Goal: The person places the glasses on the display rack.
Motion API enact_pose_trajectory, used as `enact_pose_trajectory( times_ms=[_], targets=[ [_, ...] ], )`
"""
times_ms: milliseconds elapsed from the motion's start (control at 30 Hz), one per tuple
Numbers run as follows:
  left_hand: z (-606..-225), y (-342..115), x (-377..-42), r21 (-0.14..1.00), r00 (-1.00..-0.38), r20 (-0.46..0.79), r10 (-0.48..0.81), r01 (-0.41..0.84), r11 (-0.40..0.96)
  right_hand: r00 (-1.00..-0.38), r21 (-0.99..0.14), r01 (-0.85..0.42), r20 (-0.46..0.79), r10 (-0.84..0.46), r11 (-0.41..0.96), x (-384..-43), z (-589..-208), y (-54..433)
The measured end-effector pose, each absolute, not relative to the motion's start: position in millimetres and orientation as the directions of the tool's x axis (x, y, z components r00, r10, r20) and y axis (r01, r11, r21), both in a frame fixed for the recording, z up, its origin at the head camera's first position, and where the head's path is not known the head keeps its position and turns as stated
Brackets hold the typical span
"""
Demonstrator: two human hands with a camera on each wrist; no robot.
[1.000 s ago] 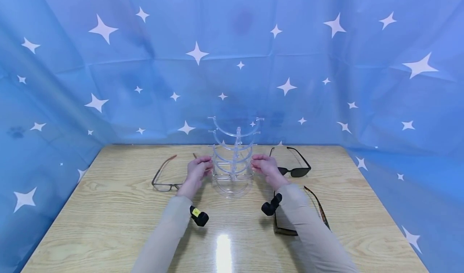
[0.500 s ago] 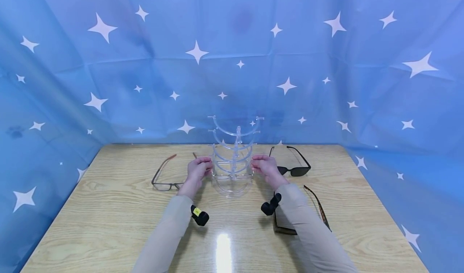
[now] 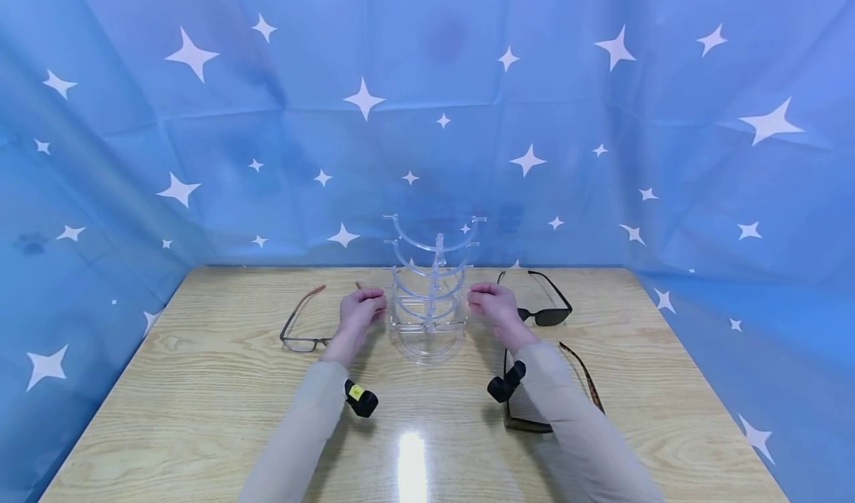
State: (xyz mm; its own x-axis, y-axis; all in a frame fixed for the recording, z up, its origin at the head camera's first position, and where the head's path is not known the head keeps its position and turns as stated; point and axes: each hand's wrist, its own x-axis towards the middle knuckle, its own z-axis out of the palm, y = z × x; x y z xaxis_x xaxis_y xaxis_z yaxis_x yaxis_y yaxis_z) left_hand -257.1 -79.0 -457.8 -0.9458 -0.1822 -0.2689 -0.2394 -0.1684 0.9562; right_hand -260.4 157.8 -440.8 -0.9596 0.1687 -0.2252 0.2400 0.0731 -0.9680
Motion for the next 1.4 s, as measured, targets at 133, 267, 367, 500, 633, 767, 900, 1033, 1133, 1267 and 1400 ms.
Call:
enact_pose_trajectory(
  times_ms=[133, 267, 367, 500, 633, 767, 900, 1033, 1133, 1267, 1400],
  targets=[
    [-455, -86, -253, 0.961, -0.953, -0.253, -0.166, -0.228, -0.155, -0.968, -0.973, 0.225, -0.217, 0.127, 0.053, -254, -434, 158],
    [-452, -95, -247, 0.968, -0.961, -0.233, -0.152, -0.214, -0.131, -0.971, -0.972, 0.229, -0.226, 0.075, 0.049, -245, -427, 156],
    [-449, -101, -242, 0.970, -0.963, -0.228, -0.142, -0.213, -0.113, -0.972, -0.972, 0.232, -0.231, 0.034, 0.040, -237, -423, 155],
    [-448, -111, -236, 0.971, -0.964, -0.233, -0.125, -0.222, -0.093, -0.973, -0.973, 0.228, -0.229, -0.021, 0.014, -228, -421, 152],
    [-449, -118, -229, 0.971, -0.967, -0.228, -0.113, -0.218, -0.095, -0.972, -0.973, 0.232, -0.231, -0.049, -0.003, -219, -420, 148],
    [-451, -124, -222, 0.975, -0.970, -0.214, -0.118, -0.205, -0.084, -0.970, -0.971, 0.237, -0.235, -0.058, -0.032, -212, -420, 143],
    [-453, -131, -215, 0.977, -0.970, -0.209, -0.122, -0.203, -0.059, -0.970, -0.971, 0.232, -0.226, -0.084, -0.062, -207, -422, 138],
    [-453, -141, -209, 0.975, -0.968, -0.220, -0.123, -0.213, -0.070, -0.969, -0.972, 0.227, -0.219, -0.116, -0.060, -201, -422, 130],
    [-452, -150, -205, 0.969, -0.962, -0.237, -0.134, -0.225, -0.096, -0.967, -0.973, 0.223, -0.214, -0.138, -0.056, -198, -422, 123],
    [-452, -163, -200, 0.964, -0.955, -0.253, -0.155, -0.236, -0.119, -0.963, -0.973, 0.219, -0.203, -0.176, -0.078, -195, -422, 112],
    [-451, -174, -193, 0.968, -0.954, -0.247, -0.172, -0.235, -0.088, -0.959, -0.972, 0.218, -0.196, -0.203, -0.092, -193, -423, 101]
  ],
)
